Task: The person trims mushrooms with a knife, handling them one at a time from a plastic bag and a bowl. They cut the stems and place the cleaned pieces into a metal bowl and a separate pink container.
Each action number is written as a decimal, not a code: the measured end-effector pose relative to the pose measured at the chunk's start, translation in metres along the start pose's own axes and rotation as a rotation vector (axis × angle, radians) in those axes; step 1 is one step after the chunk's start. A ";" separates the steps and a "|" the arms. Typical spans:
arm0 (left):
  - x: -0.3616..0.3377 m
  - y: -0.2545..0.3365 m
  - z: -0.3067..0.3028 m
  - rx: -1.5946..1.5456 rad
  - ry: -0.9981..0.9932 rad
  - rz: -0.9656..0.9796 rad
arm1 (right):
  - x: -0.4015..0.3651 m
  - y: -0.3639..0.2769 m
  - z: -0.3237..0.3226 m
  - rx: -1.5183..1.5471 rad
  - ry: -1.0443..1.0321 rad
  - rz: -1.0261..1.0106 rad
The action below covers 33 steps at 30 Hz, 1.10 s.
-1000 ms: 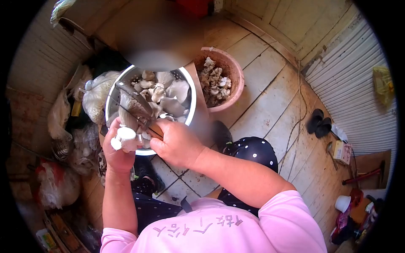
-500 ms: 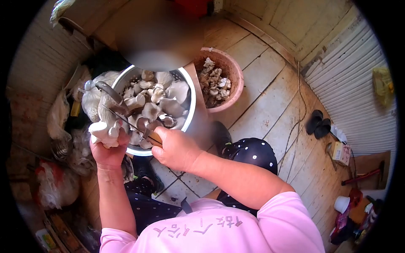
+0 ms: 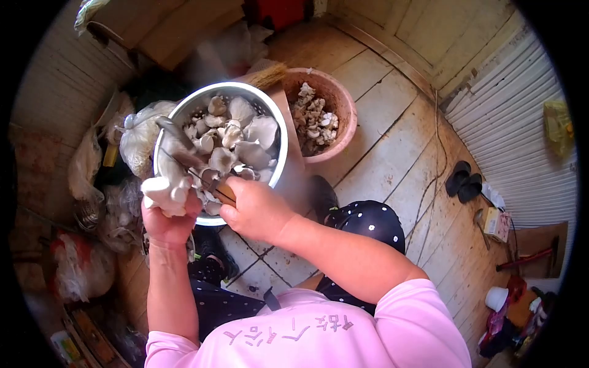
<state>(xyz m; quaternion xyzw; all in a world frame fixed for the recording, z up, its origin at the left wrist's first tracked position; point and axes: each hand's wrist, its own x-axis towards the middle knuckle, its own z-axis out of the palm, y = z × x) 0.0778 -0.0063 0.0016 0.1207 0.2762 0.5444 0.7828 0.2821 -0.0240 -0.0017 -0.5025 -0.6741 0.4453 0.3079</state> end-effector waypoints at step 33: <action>-0.006 0.031 0.022 1.233 0.376 0.672 | 0.000 -0.003 -0.031 -0.133 -0.135 0.056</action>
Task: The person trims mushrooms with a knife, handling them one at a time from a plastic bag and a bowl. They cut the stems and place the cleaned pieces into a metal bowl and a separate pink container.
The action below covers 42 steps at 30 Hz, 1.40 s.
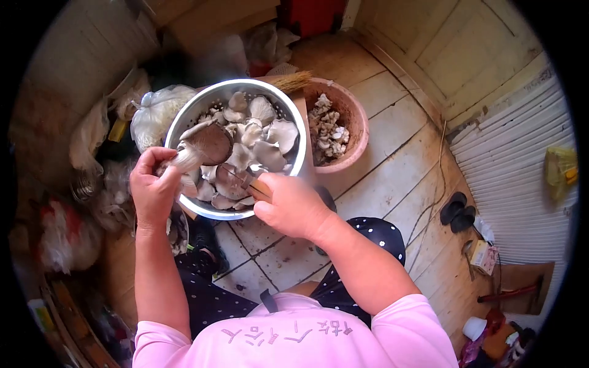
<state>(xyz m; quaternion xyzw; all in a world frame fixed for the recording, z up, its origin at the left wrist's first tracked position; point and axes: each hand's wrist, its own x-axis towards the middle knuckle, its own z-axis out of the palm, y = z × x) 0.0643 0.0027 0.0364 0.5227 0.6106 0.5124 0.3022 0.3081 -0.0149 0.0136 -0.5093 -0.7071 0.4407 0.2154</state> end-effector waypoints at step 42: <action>0.021 -0.015 -0.010 -0.494 0.052 -0.073 | 0.021 -0.005 -0.024 0.079 0.137 0.013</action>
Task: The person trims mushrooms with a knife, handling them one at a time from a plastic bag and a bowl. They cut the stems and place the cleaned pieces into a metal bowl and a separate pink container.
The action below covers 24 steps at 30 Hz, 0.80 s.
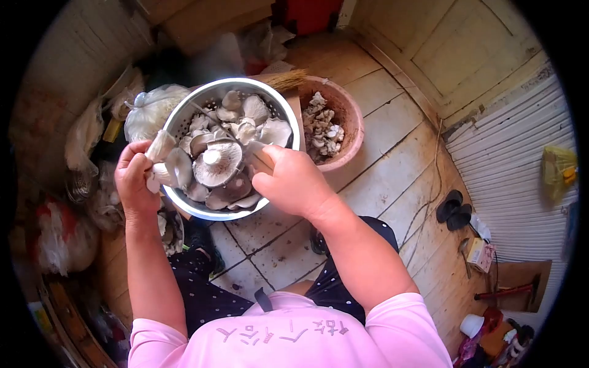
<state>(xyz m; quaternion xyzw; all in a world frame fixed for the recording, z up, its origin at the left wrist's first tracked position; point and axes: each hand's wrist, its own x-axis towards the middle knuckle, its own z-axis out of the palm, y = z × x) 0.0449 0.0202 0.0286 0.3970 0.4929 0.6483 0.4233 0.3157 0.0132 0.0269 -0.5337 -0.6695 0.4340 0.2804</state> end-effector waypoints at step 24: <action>-0.023 -0.011 0.211 0.230 -0.432 -0.375 | -0.066 -0.016 -0.002 0.289 0.228 -0.614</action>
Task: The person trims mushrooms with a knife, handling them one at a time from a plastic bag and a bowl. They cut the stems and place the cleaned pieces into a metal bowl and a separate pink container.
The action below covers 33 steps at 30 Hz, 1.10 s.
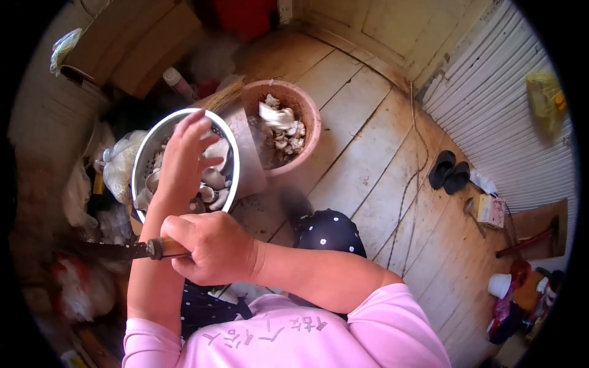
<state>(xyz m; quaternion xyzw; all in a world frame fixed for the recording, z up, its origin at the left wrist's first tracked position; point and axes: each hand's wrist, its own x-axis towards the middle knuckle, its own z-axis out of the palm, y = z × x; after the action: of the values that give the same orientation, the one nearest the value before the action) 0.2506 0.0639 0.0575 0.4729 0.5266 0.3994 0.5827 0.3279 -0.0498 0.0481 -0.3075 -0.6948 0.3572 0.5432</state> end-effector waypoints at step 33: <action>-0.078 -0.180 -0.113 1.019 -0.155 0.302 | -0.020 0.005 0.043 -0.024 -0.124 0.012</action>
<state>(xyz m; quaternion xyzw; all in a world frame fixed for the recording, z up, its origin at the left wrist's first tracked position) 0.1229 -0.0391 -0.0988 0.7943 0.5352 0.1364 0.2529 0.2902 -0.0703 0.0265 -0.2954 -0.7294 0.3706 0.4934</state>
